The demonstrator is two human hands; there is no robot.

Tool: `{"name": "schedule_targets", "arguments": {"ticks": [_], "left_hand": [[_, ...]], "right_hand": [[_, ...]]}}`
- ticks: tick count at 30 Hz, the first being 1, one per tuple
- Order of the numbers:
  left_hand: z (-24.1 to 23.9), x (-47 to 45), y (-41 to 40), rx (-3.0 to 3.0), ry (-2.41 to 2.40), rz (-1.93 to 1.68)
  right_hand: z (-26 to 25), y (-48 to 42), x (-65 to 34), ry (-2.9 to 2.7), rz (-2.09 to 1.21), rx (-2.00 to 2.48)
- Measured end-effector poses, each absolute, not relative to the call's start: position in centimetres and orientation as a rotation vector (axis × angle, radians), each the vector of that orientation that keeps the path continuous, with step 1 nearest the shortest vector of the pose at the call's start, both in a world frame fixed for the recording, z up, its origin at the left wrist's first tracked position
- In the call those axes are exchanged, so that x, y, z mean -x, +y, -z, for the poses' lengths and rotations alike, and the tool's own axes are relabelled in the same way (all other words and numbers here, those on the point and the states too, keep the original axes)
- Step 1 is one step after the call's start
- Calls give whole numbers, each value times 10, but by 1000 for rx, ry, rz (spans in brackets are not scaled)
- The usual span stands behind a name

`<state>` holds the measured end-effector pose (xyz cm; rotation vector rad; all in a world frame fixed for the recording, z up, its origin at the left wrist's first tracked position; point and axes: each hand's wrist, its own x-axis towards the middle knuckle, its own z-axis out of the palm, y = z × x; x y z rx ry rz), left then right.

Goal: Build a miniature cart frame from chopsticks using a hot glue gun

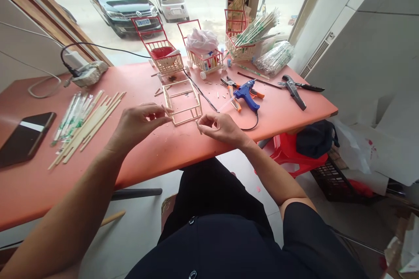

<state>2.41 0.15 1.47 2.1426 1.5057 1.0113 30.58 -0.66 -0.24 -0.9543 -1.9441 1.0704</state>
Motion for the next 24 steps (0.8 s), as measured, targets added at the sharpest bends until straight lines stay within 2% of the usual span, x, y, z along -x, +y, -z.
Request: {"name": "schedule_targets", "arguments": {"ticks": [8, 18, 24], "left_hand": [[-19, -28, 18, -2209, 1399, -1052], [-38, -42, 26, -1820, 1296, -1620], [-38, -57, 8, -1541, 1136, -1687]], "right_hand": [[-2, 7, -290, -1843, -888, 932], [-39, 15, -291, -1750, -682, 967], [-63, 12, -292, -1855, -719, 966]]}}
